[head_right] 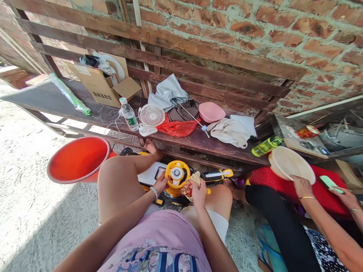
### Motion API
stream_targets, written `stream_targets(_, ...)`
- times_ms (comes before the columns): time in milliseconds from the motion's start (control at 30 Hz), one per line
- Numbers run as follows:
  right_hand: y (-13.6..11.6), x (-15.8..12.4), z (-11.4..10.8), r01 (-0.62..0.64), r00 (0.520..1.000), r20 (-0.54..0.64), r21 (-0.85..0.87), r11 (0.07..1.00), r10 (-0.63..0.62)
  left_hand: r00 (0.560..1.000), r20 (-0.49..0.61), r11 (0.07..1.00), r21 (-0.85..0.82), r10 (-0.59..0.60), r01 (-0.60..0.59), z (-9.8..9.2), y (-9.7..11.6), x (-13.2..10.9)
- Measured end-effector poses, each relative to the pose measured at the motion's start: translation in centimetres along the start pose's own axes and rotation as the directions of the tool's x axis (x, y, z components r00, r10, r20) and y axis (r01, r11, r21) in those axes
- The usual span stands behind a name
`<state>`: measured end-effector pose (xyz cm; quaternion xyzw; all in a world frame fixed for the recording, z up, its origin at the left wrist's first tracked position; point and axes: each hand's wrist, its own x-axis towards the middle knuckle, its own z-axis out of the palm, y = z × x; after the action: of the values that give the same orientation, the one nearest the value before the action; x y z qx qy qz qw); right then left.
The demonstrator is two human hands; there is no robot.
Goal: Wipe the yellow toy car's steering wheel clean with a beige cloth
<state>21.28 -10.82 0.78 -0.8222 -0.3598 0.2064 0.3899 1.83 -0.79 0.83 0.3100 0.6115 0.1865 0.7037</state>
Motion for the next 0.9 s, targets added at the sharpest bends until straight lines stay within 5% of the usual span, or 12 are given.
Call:
stream_targets(133,-3.1,2.4,-0.4,0.094,0.996,0.001,-0.137,0.986,-0.095,0.999,0.043,0.999,0.038,0.005,-0.007,-0.2,-0.1,0.1)
stream_targets(200,-4.9,2.7,-0.1,0.227,0.965,0.202,-0.308,0.924,-0.170,0.999,0.053,0.999,0.053,0.008,-0.010,-0.4,-0.1,0.1)
stream_targets(333,-7.6,0.2,1.0,0.529,0.791,0.588,-0.517,0.673,-0.169,0.998,0.068,0.999,0.039,0.004,-0.007,-0.5,0.0,0.1)
stream_targets(467,-8.6,-2.1,1.8,0.624,0.730,0.654,-0.517,0.586,-0.200,0.998,0.057,1.000,0.028,-0.004,0.002,-0.3,0.0,0.1)
stream_targets(667,-8.1,-1.1,1.5,0.691,0.678,0.698,-0.496,0.526,-0.231,0.998,0.057,0.997,0.080,0.016,-0.021,-0.4,-0.2,0.0)
stream_targets(767,-7.8,-1.0,1.4,0.696,0.681,0.692,-0.509,0.507,-0.240,0.998,0.068,0.989,0.146,-0.004,-0.006,-0.5,-0.2,-0.2)
stream_targets(900,-7.9,-0.6,1.5,0.592,0.779,0.606,-0.626,0.509,-0.161,0.999,0.051,0.986,0.167,0.012,-0.020,-0.4,-0.1,-0.4)
